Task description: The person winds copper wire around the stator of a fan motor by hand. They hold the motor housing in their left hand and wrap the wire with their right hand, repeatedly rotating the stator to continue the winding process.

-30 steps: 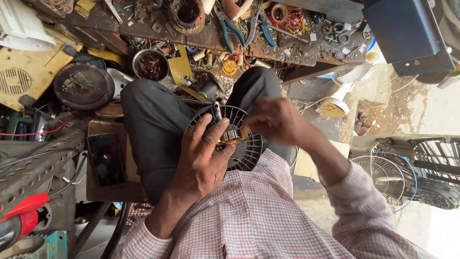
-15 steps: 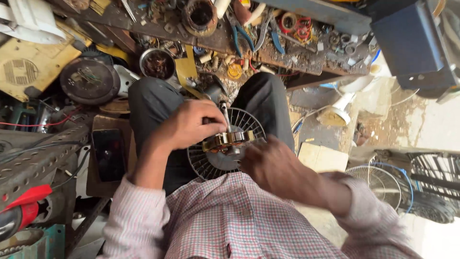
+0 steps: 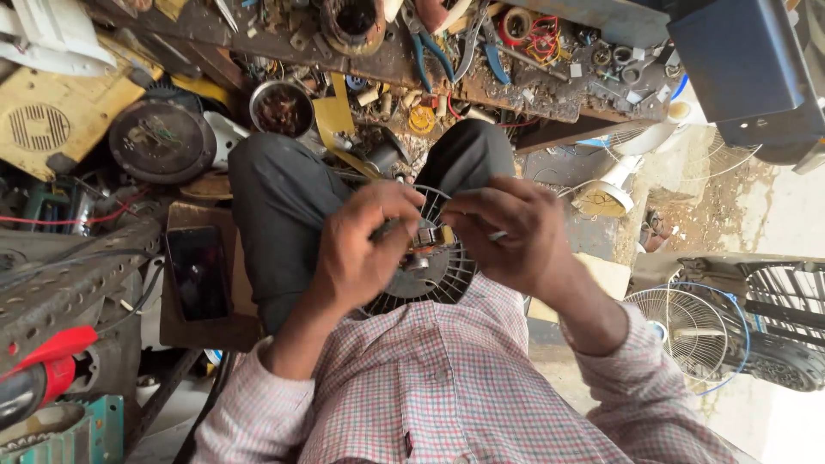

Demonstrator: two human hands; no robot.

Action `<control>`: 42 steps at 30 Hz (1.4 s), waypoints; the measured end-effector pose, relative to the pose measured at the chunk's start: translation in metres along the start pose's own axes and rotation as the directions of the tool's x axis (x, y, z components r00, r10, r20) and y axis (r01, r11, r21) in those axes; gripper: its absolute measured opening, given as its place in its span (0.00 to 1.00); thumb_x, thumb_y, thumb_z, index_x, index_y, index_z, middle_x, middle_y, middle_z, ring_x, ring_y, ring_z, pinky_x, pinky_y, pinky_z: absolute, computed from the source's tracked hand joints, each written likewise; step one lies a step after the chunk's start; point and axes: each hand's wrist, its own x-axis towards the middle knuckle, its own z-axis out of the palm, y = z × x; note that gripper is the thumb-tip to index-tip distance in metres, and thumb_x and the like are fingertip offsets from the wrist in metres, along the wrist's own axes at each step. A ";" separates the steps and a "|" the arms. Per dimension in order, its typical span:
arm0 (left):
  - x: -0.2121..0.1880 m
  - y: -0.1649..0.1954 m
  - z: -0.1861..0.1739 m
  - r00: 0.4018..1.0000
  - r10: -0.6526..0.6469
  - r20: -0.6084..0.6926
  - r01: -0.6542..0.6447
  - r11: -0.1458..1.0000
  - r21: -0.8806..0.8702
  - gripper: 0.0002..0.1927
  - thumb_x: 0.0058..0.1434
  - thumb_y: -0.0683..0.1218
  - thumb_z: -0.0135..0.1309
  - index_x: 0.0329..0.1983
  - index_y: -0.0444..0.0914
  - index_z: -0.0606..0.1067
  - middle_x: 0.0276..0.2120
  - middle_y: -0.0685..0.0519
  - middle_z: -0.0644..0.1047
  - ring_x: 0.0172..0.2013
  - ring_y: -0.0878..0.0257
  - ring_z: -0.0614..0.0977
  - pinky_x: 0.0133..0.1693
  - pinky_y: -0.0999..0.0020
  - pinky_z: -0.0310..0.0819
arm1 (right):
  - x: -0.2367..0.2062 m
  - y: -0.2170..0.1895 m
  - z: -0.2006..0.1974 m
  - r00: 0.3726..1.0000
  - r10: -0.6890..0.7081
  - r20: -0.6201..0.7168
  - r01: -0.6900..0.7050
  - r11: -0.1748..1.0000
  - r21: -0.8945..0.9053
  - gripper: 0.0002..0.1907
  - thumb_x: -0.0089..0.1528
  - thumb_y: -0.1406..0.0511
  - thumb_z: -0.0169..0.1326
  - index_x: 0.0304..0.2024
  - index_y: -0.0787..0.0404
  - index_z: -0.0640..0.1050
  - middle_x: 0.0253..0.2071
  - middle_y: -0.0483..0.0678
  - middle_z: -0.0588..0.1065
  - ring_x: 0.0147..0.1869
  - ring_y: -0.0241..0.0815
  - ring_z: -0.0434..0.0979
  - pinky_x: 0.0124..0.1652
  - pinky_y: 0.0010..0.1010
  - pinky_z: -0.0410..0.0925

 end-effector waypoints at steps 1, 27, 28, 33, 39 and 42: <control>0.007 -0.009 0.000 0.998 -0.063 0.026 0.064 0.997 -0.040 0.06 0.66 0.37 0.57 0.44 0.37 0.74 0.47 0.53 0.79 0.49 0.60 0.83 0.53 0.66 0.78 | 0.005 -0.003 0.003 1.000 -0.014 -0.016 0.014 1.000 -0.015 0.06 0.59 0.69 0.66 0.37 0.60 0.82 0.26 0.45 0.73 0.27 0.41 0.74 0.27 0.36 0.67; 0.023 -0.037 -0.030 0.963 -0.045 0.266 0.037 0.999 0.035 0.02 0.66 0.40 0.58 0.39 0.39 0.77 0.44 0.54 0.81 0.47 0.65 0.83 0.51 0.67 0.83 | -0.053 -0.002 0.011 0.822 -0.306 0.481 0.389 0.918 -0.081 0.05 0.58 0.68 0.63 0.36 0.63 0.81 0.30 0.45 0.75 0.29 0.40 0.74 0.31 0.38 0.67; 0.023 -0.024 -0.028 0.974 0.011 0.225 -0.014 1.000 0.012 0.01 0.66 0.40 0.58 0.40 0.39 0.78 0.47 0.52 0.80 0.49 0.62 0.82 0.52 0.65 0.81 | -0.057 0.002 0.006 0.835 -0.346 0.428 0.396 0.918 -0.029 0.08 0.57 0.68 0.61 0.39 0.65 0.81 0.35 0.47 0.76 0.34 0.40 0.77 0.36 0.38 0.71; -0.001 0.030 -0.005 0.916 0.264 0.302 -0.398 0.688 0.606 0.04 0.59 0.44 0.56 0.32 0.39 0.78 0.55 0.46 0.77 0.57 0.43 0.76 0.56 0.46 0.72 | -0.035 0.043 0.003 0.974 -0.160 0.162 0.165 0.986 -0.018 0.10 0.59 0.70 0.65 0.39 0.67 0.77 0.31 0.51 0.78 0.34 0.43 0.78 0.32 0.38 0.70; -0.018 0.012 0.005 0.946 0.311 0.093 -0.323 0.879 0.352 0.04 0.62 0.42 0.55 0.36 0.36 0.78 0.53 0.42 0.77 0.56 0.42 0.77 0.58 0.50 0.73 | 0.023 0.091 0.049 0.984 -0.096 0.152 0.093 0.995 0.027 0.03 0.59 0.67 0.62 0.35 0.58 0.82 0.32 0.48 0.78 0.37 0.51 0.79 0.36 0.41 0.72; 0.005 -0.007 0.008 0.987 -0.033 -0.156 0.035 0.999 0.012 0.10 0.69 0.45 0.58 0.34 0.35 0.75 0.41 0.51 0.81 0.42 0.58 0.82 0.40 0.63 0.76 | 0.042 0.093 0.050 0.987 -0.141 0.077 0.148 0.985 -0.090 0.03 0.58 0.68 0.62 0.35 0.59 0.82 0.32 0.50 0.77 0.35 0.51 0.78 0.34 0.42 0.71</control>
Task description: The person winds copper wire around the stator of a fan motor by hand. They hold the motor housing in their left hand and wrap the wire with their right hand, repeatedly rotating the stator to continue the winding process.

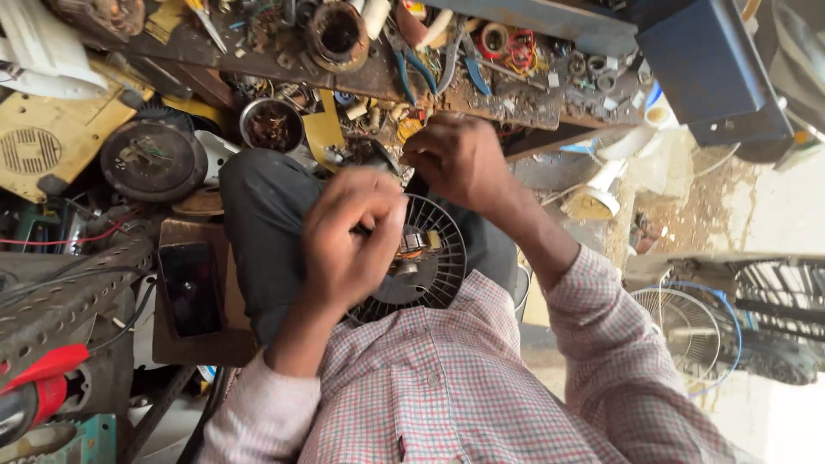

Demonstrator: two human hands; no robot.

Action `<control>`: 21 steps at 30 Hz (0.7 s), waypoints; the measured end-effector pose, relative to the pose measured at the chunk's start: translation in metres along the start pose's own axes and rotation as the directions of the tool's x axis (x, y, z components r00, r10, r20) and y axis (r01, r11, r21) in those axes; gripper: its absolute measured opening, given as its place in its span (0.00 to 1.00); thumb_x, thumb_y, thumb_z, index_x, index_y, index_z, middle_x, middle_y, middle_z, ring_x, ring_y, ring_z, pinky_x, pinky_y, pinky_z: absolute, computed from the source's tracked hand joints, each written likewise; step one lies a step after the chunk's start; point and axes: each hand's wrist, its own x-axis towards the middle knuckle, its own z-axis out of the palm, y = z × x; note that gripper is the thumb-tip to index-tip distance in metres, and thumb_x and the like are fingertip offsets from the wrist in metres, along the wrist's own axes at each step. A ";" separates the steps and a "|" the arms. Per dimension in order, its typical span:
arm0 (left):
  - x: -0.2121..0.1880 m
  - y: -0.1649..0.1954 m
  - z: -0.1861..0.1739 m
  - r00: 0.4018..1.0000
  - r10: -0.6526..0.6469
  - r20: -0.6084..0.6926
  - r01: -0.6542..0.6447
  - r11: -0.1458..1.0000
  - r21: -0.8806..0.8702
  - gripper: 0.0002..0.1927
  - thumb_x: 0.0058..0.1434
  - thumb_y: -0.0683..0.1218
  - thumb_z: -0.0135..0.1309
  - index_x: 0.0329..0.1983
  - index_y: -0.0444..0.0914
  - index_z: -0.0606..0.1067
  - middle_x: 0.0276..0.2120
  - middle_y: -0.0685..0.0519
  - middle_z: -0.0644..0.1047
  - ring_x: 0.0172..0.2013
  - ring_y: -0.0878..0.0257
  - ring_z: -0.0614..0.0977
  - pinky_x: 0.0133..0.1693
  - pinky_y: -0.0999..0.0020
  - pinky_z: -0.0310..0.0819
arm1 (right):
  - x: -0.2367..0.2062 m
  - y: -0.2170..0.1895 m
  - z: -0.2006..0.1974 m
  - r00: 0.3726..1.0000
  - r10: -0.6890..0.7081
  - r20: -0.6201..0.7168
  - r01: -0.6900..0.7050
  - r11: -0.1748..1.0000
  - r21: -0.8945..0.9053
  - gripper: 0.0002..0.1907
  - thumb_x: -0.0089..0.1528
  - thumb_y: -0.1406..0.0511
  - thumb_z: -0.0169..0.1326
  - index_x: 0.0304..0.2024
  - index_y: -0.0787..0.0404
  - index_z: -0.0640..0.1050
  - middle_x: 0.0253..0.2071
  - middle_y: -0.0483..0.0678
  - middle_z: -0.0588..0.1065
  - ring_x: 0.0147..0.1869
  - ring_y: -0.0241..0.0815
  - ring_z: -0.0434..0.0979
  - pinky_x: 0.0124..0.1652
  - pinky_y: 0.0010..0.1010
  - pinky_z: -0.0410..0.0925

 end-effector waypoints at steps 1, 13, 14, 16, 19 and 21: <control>0.014 -0.006 0.001 0.992 -0.058 0.115 0.040 0.987 0.156 0.12 0.65 0.48 0.62 0.33 0.35 0.77 0.38 0.49 0.80 0.39 0.57 0.81 0.38 0.61 0.75 | 0.000 -0.002 -0.001 1.000 -0.020 -0.024 0.019 1.000 -0.023 0.03 0.58 0.68 0.62 0.34 0.59 0.82 0.32 0.49 0.77 0.35 0.51 0.78 0.34 0.42 0.70; -0.017 0.027 -0.011 0.959 0.133 0.250 -0.177 0.971 0.162 0.19 0.61 0.45 0.59 0.50 0.28 0.70 0.51 0.46 0.74 0.43 0.58 0.82 0.45 0.56 0.78 | -0.061 -0.073 -0.059 0.973 0.003 0.232 0.017 0.997 -0.080 0.05 0.60 0.67 0.68 0.39 0.59 0.87 0.30 0.49 0.80 0.29 0.42 0.76 0.25 0.38 0.68; -0.027 0.027 -0.008 0.896 0.311 0.316 -0.423 0.816 0.394 0.12 0.60 0.44 0.57 0.42 0.31 0.75 0.52 0.48 0.74 0.45 0.56 0.82 0.47 0.51 0.76 | -0.058 -0.054 -0.047 0.979 -0.012 0.202 0.019 0.999 -0.031 0.06 0.57 0.67 0.67 0.37 0.58 0.85 0.33 0.49 0.80 0.34 0.45 0.78 0.30 0.39 0.70; -0.034 0.022 -0.005 0.842 0.439 0.314 -0.539 0.718 0.440 0.06 0.60 0.43 0.56 0.34 0.35 0.78 0.52 0.48 0.74 0.48 0.53 0.82 0.50 0.49 0.75 | -0.042 -0.026 -0.011 0.988 0.032 0.151 -0.052 0.990 0.132 0.07 0.56 0.68 0.65 0.36 0.58 0.83 0.36 0.49 0.80 0.37 0.49 0.80 0.35 0.39 0.73; -0.014 0.007 -0.004 0.982 0.152 0.111 -0.156 0.987 0.026 0.06 0.64 0.44 0.58 0.35 0.36 0.76 0.48 0.46 0.76 0.45 0.51 0.80 0.49 0.59 0.77 | -0.019 -0.009 0.011 0.942 0.315 0.119 -0.336 0.873 0.353 0.04 0.56 0.66 0.64 0.34 0.56 0.84 0.32 0.47 0.80 0.32 0.45 0.83 0.33 0.38 0.76; 0.011 -0.003 -0.001 0.986 -0.155 0.068 0.159 0.986 -0.057 0.08 0.66 0.45 0.61 0.37 0.34 0.78 0.39 0.50 0.79 0.34 0.55 0.80 0.40 0.62 0.76 | -0.009 -0.013 0.009 0.976 0.219 -0.017 -0.215 0.969 0.119 0.05 0.55 0.65 0.67 0.31 0.57 0.83 0.31 0.48 0.79 0.35 0.47 0.81 0.34 0.40 0.74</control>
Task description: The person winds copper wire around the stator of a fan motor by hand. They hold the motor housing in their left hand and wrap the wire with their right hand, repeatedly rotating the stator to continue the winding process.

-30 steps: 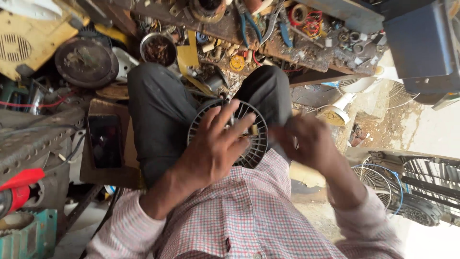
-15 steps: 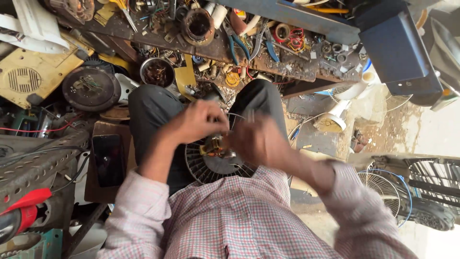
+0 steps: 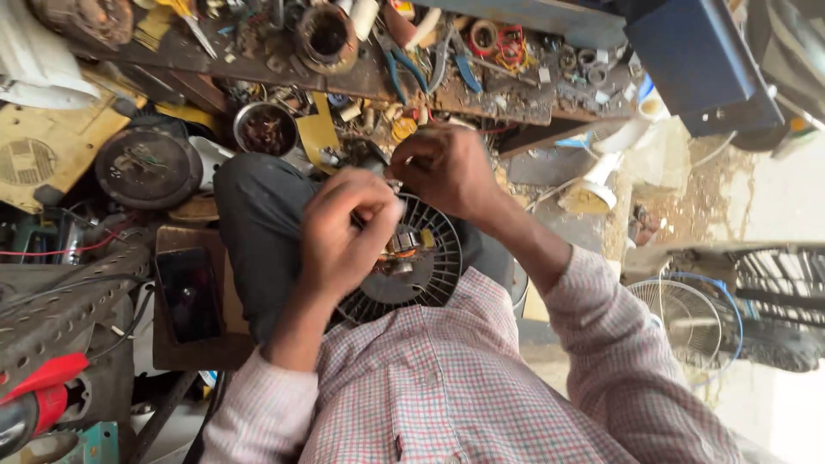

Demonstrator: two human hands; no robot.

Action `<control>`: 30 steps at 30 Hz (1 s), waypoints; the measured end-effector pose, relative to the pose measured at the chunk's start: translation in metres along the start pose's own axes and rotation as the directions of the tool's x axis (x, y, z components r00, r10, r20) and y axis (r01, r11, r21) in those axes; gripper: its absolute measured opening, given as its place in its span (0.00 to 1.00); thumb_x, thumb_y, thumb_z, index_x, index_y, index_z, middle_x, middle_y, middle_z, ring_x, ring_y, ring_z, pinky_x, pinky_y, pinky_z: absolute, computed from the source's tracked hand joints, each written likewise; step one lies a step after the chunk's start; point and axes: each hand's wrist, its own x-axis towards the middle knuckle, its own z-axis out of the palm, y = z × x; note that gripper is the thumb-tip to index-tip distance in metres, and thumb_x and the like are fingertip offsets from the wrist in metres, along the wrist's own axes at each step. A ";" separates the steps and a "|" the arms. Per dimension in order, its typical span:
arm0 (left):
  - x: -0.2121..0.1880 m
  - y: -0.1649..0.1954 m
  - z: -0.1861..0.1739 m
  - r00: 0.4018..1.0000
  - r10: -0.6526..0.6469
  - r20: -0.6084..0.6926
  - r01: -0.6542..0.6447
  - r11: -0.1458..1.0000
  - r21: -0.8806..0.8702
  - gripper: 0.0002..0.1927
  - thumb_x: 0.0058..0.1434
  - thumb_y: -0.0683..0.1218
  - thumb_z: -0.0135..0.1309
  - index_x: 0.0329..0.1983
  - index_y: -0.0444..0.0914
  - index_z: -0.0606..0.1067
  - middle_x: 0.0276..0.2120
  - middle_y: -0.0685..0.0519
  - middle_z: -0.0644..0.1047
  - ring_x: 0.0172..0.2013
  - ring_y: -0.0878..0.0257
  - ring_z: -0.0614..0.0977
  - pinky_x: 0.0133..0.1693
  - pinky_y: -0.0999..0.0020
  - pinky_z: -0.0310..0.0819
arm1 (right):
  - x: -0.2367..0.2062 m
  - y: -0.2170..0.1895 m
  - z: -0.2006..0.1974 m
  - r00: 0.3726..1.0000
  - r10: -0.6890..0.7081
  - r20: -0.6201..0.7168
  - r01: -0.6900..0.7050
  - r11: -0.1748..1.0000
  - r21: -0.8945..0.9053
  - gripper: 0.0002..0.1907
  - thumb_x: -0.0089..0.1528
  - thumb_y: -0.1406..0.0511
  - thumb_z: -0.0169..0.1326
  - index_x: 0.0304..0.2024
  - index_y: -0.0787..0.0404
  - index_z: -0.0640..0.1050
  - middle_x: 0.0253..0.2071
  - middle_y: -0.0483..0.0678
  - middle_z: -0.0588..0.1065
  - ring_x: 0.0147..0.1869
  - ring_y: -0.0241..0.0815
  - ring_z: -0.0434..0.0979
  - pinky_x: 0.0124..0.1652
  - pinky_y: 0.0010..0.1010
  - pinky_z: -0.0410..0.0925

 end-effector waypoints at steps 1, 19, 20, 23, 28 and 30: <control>0.015 -0.002 -0.001 0.993 -0.024 0.117 0.006 0.989 0.147 0.10 0.63 0.46 0.64 0.35 0.34 0.79 0.36 0.49 0.79 0.35 0.55 0.81 0.40 0.61 0.76 | 0.002 -0.009 -0.008 0.995 -0.087 -0.051 0.080 0.989 -0.127 0.07 0.55 0.64 0.69 0.30 0.57 0.82 0.31 0.48 0.79 0.36 0.49 0.80 0.34 0.41 0.73; -0.059 0.009 -0.004 0.903 0.404 0.147 -0.421 0.761 0.494 0.08 0.64 0.46 0.57 0.41 0.37 0.77 0.59 0.41 0.75 0.61 0.45 0.74 0.64 0.44 0.67 | -0.023 0.007 -0.003 0.949 0.183 0.259 -0.251 0.932 0.260 0.05 0.60 0.66 0.64 0.37 0.60 0.84 0.34 0.45 0.82 0.35 0.36 0.81 0.35 0.27 0.73; -0.059 0.004 -0.006 0.938 0.345 0.036 -0.333 0.869 0.364 0.10 0.66 0.48 0.57 0.45 0.37 0.77 0.59 0.42 0.75 0.60 0.49 0.76 0.63 0.50 0.71 | -0.020 0.006 0.002 0.950 0.206 0.236 -0.276 0.906 0.321 0.05 0.61 0.66 0.64 0.38 0.61 0.84 0.35 0.45 0.82 0.36 0.35 0.81 0.36 0.26 0.73; -0.064 -0.009 -0.011 0.999 0.033 0.030 -0.033 0.999 -0.017 0.21 0.67 0.49 0.58 0.57 0.33 0.72 0.56 0.44 0.76 0.55 0.57 0.80 0.57 0.61 0.77 | -0.015 0.003 0.007 0.917 0.323 0.236 -0.400 0.745 0.534 0.07 0.65 0.65 0.61 0.39 0.63 0.81 0.36 0.46 0.79 0.38 0.33 0.79 0.37 0.24 0.73; -0.067 -0.026 -0.009 0.977 -0.148 0.152 0.178 0.960 -0.214 0.23 0.66 0.45 0.60 0.61 0.31 0.71 0.49 0.47 0.80 0.49 0.63 0.83 0.52 0.68 0.80 | -0.022 0.008 0.017 0.819 0.407 0.406 -0.360 -0.188 0.914 0.06 0.67 0.64 0.54 0.38 0.59 0.72 0.46 0.47 0.78 0.37 0.33 0.81 0.25 0.17 0.65; -0.064 -0.026 -0.008 0.975 -0.154 0.161 0.195 0.941 -0.278 0.19 0.67 0.43 0.61 0.58 0.31 0.74 0.46 0.48 0.82 0.46 0.64 0.84 0.50 0.70 0.81 | -0.029 0.008 0.024 0.913 0.282 0.295 -0.192 -0.339 0.921 0.05 0.73 0.65 0.52 0.42 0.58 0.71 0.49 0.46 0.76 0.32 0.28 0.77 0.33 0.20 0.69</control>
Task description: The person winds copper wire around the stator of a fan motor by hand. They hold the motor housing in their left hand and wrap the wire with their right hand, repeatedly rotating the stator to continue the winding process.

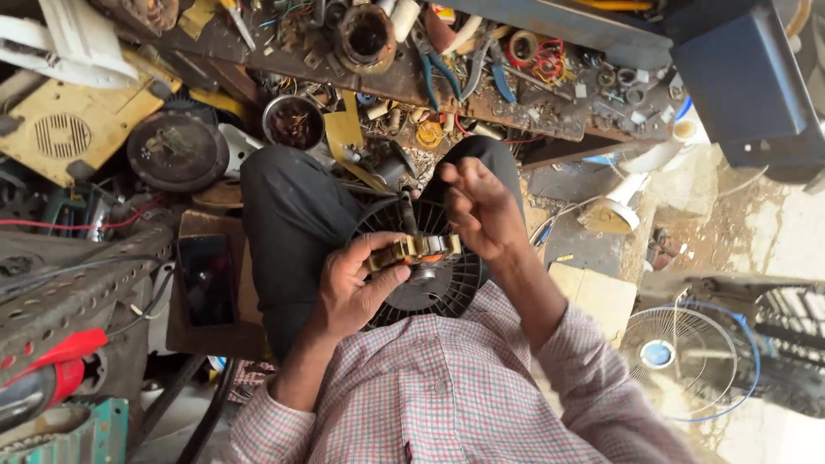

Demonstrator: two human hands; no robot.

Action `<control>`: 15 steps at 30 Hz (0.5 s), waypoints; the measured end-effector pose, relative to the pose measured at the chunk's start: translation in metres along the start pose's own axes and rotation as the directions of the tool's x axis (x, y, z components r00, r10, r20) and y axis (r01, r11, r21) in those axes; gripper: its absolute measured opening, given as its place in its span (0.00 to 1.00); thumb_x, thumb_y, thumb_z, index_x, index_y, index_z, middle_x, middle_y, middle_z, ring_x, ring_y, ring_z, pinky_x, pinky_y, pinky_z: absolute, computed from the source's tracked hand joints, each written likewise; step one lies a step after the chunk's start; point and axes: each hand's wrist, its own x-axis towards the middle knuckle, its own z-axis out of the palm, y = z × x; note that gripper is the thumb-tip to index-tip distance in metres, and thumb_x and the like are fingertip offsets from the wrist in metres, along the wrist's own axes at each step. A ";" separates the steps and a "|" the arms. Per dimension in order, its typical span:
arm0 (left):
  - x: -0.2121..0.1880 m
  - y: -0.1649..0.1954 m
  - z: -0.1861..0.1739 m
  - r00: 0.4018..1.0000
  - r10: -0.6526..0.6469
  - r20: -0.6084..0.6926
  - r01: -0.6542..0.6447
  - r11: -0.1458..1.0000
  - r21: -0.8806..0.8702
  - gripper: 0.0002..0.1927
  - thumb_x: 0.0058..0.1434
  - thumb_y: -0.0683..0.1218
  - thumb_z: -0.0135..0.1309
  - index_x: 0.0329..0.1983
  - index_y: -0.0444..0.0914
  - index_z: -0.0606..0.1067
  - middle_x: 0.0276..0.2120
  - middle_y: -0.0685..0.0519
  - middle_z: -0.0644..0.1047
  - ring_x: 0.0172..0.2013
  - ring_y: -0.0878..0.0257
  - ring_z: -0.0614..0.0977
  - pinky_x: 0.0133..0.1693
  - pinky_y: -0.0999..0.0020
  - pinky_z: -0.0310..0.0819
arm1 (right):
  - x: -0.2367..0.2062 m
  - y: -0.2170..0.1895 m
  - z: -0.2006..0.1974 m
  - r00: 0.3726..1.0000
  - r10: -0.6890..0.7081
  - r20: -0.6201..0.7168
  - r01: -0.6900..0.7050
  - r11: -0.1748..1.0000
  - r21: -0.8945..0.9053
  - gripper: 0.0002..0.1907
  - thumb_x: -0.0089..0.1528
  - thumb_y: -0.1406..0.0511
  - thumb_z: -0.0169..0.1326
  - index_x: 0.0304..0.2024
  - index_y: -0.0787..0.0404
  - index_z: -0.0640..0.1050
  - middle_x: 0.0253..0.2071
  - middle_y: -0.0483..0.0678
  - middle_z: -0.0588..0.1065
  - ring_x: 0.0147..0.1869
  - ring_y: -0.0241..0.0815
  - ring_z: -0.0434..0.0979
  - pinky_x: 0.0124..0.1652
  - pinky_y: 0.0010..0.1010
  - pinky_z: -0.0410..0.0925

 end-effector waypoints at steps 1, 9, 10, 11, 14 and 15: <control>0.002 0.002 0.000 0.998 -0.052 -0.026 0.050 0.996 -0.072 0.19 0.66 0.44 0.61 0.57 0.31 0.74 0.45 0.49 0.82 0.45 0.65 0.85 0.48 0.69 0.83 | -0.004 0.005 -0.002 0.996 -0.049 0.081 0.041 0.994 0.101 0.05 0.76 0.65 0.50 0.44 0.57 0.70 0.50 0.46 0.75 0.30 0.25 0.76 0.37 0.21 0.70; 0.017 0.018 0.000 0.958 -0.260 -0.125 0.203 0.914 -0.351 0.16 0.66 0.43 0.59 0.54 0.31 0.77 0.41 0.51 0.83 0.40 0.68 0.83 0.44 0.70 0.82 | -0.055 0.025 0.008 0.996 -0.086 -0.037 0.023 0.608 -0.793 0.35 0.74 0.46 0.31 0.60 0.67 0.71 0.54 0.51 0.77 0.56 0.36 0.79 0.55 0.25 0.72; 0.018 0.019 0.000 0.956 -0.266 -0.127 0.210 0.916 -0.342 0.16 0.66 0.43 0.59 0.54 0.31 0.77 0.41 0.51 0.83 0.40 0.68 0.83 0.44 0.70 0.82 | -0.058 0.028 0.011 0.994 -0.085 -0.064 -0.013 0.501 -0.865 0.35 0.75 0.46 0.31 0.62 0.69 0.71 0.54 0.52 0.78 0.55 0.37 0.80 0.54 0.26 0.72; 0.019 0.020 -0.001 0.953 -0.277 -0.125 0.222 0.916 -0.334 0.16 0.66 0.44 0.60 0.54 0.31 0.77 0.40 0.52 0.83 0.40 0.68 0.83 0.44 0.70 0.82 | -0.061 0.031 0.013 0.990 -0.084 -0.114 -0.042 0.595 -0.802 0.34 0.74 0.46 0.32 0.61 0.69 0.72 0.52 0.52 0.78 0.53 0.37 0.80 0.52 0.26 0.72; 0.021 0.027 0.001 0.963 -0.241 -0.122 0.208 0.950 -0.232 0.17 0.68 0.44 0.60 0.56 0.31 0.77 0.42 0.49 0.82 0.41 0.67 0.82 0.45 0.70 0.81 | -0.062 0.039 0.017 0.971 -0.091 -0.222 -0.075 0.764 -0.641 0.33 0.74 0.47 0.35 0.57 0.70 0.75 0.47 0.51 0.79 0.46 0.37 0.80 0.47 0.27 0.73; 0.022 0.030 0.002 0.968 -0.222 -0.121 0.198 0.962 -0.187 0.17 0.69 0.44 0.60 0.57 0.31 0.76 0.43 0.48 0.81 0.41 0.67 0.81 0.44 0.69 0.80 | -0.061 0.041 0.017 0.966 -0.102 -0.237 -0.075 0.767 -0.637 0.34 0.74 0.47 0.35 0.56 0.70 0.76 0.44 0.51 0.80 0.44 0.37 0.80 0.45 0.26 0.73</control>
